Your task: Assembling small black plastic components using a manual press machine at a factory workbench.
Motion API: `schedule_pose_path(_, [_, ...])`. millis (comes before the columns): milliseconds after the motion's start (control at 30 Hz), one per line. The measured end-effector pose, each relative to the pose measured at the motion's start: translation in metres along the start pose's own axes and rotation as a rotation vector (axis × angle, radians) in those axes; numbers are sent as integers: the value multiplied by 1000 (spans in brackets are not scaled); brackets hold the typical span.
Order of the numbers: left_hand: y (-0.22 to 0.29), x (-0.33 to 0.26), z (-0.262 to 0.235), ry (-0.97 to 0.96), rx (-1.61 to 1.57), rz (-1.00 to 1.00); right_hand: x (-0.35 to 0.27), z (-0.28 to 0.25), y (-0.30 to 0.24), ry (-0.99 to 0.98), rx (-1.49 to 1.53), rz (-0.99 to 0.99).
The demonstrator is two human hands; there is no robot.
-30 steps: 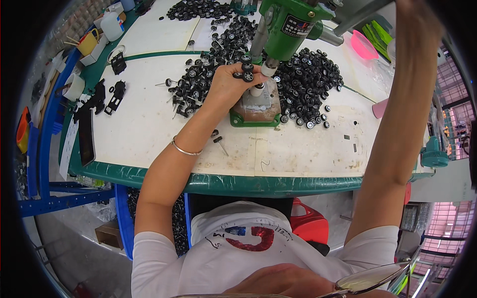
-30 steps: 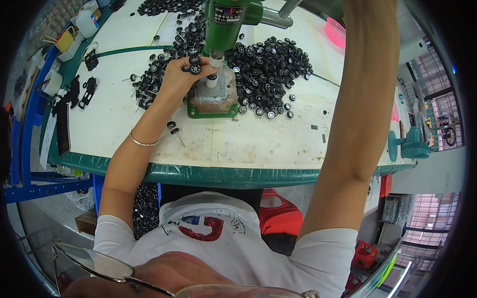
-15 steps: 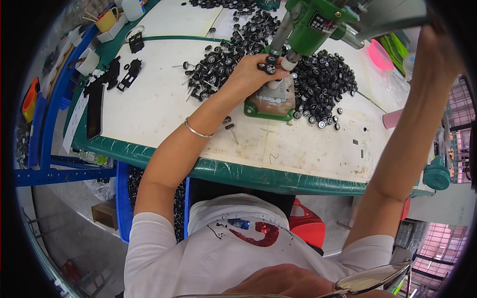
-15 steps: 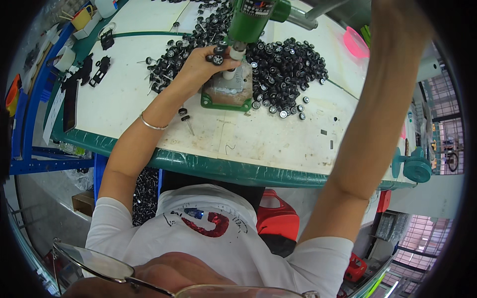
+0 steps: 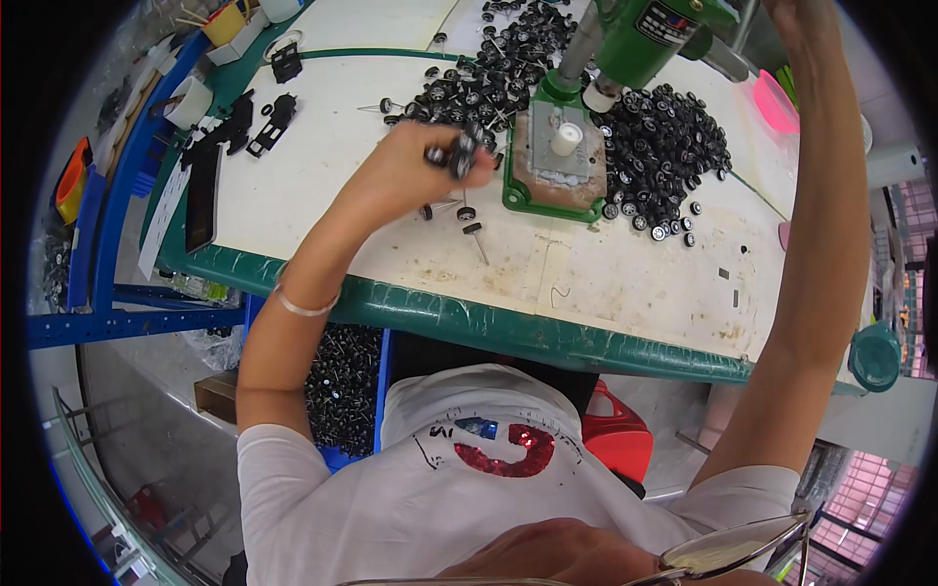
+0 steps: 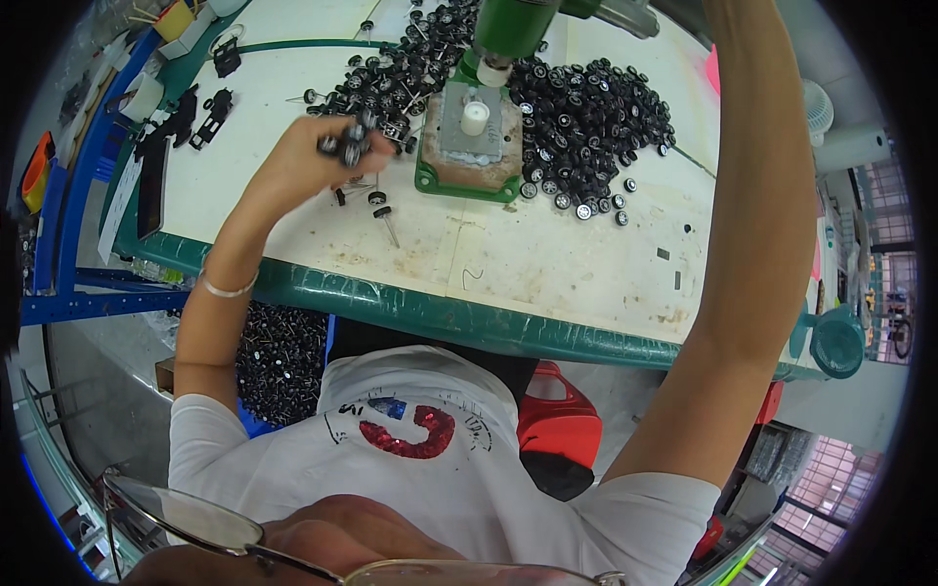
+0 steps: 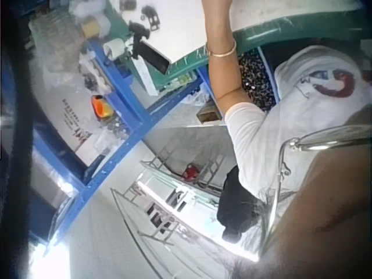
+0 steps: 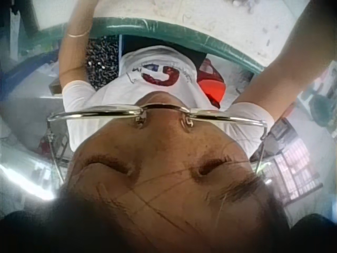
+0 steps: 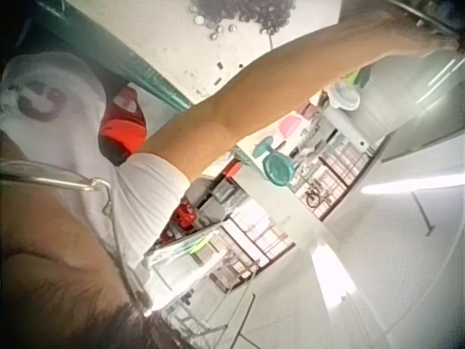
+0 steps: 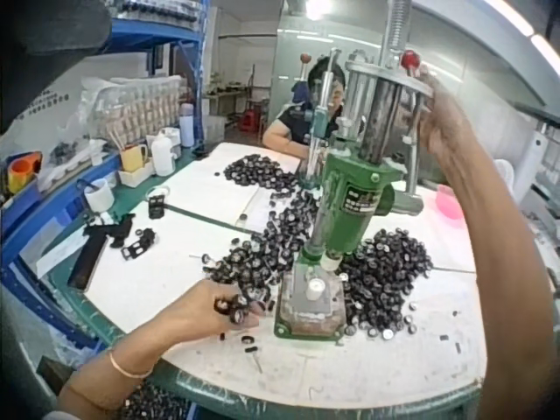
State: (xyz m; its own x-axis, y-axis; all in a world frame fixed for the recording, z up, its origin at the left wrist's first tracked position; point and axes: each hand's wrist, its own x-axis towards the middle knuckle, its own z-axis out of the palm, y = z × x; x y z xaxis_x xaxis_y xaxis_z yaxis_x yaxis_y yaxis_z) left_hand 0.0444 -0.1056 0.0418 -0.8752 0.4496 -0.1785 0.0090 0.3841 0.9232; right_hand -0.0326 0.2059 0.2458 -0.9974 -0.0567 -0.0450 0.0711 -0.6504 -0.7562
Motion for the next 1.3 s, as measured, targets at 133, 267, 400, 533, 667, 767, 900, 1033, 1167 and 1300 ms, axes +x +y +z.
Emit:
schedule_pose_path(133, [-41, -7, 9, -10, 357, 377, -28, -37, 19, 208, -593, -746])
schedule_pose_path(267, [-34, 0, 23, -9, 583, 498, -74, -69, 26, 354, -729, -743])
schedule_pose_path(400, [-34, 4, 16, 96, 471, 538, -102, -130, 56, 248, -1029, -581])
schedule_pose_path(533, [-1, 17, 19, 32, -174, 156, -154, -184, 93, 241, -1521, -305])
schedule_pose_path(667, [0, 39, 24, -80, -640, 154, -190, -202, 130, 330, -1879, -171])
schedule_pose_path(767, [6, 48, 32, -89, -834, 126, -202, -211, 145, 365, -1881, -171])
schedule_pose_path(900, [6, 60, 40, -64, -944, 131, -200, -218, 145, 349, -1823, -283])
schedule_pose_path(1033, [10, 62, 43, -173, -890, 103, -179, -190, 136, 395, -1158, -251])
schedule_pose_path(1167, [3, 63, 48, -120, -747, 140, -135, -132, 153, 188, -926, -158])
schedule_pose_path(1300, [-4, 68, 55, -36, -780, 107, -89, -115, 186, 78, -812, -60])
